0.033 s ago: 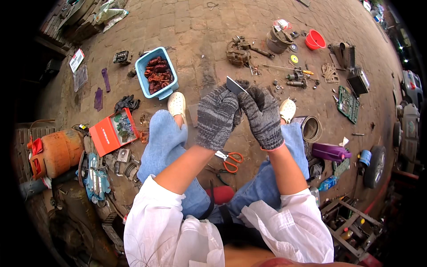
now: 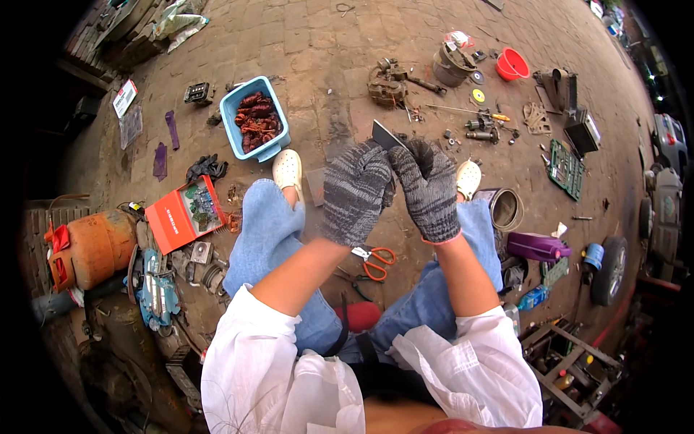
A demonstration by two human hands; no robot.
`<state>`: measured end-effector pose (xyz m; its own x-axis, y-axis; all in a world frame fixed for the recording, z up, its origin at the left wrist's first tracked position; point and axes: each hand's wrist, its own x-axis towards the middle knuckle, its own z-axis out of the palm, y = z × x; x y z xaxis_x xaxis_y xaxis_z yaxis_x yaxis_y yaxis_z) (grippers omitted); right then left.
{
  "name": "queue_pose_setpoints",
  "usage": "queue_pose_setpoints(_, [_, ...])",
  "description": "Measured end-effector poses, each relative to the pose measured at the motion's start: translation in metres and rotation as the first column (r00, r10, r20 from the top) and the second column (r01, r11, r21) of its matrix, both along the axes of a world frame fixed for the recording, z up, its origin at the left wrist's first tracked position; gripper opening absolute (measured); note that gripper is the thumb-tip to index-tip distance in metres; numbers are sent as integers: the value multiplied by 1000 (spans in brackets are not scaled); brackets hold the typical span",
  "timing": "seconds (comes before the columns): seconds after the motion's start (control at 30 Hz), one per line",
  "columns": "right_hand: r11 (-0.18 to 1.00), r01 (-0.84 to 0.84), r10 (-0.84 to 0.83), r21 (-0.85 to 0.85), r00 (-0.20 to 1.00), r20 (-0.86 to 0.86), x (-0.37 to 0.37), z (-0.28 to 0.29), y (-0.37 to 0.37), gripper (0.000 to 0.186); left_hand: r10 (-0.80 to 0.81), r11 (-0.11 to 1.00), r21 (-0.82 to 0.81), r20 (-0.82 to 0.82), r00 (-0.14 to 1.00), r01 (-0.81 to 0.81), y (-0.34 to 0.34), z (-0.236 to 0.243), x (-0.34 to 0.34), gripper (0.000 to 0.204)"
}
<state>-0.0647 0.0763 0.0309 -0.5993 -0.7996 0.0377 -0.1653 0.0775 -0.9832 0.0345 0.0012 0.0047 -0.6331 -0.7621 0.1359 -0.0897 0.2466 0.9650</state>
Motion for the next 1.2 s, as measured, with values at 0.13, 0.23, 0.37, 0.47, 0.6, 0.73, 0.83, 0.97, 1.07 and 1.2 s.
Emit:
queue_pose_setpoints(0.13, [999,-1,3,-38,999,33,-6,-5,0,17,-25,1000,-1,-28,999,25,2,8,-3,15])
queue_pose_setpoints(0.23, [999,-17,23,-44,993,120,-3,4,-1,18,-70,992,-104,6,998,70,-2,4,0,12])
queue_pose_setpoints(0.37, [999,-4,8,-45,996,89,-2,4,0,18,-37,969,-244,28,999,43,-1,0,0,9])
queue_pose_setpoints(0.47, [999,-5,9,-43,997,80,-3,-3,0,17,-42,990,-137,29,999,46,0,-2,1,9])
queue_pose_setpoints(0.6, [1000,-29,28,2,994,108,-3,4,1,18,-45,995,-92,19,999,47,0,0,0,9])
queue_pose_setpoints(0.73, [1000,-13,14,-10,995,95,-3,5,1,18,-50,998,-43,0,999,50,0,3,-1,10])
queue_pose_setpoints(0.83, [1000,-29,29,-9,998,60,-3,3,1,17,-48,999,-16,2,999,49,0,2,0,12])
queue_pose_setpoints(0.97, [999,-29,25,-33,994,-111,-6,-4,1,17,-21,999,44,-19,1000,22,1,3,0,12])
queue_pose_setpoints(1.07, [999,-29,31,-35,998,47,-3,1,1,17,-28,993,117,-40,999,32,1,4,0,12])
queue_pose_setpoints(1.2, [1000,-22,22,-11,1000,22,-3,5,2,17,-12,929,370,-46,999,28,5,19,1,12])
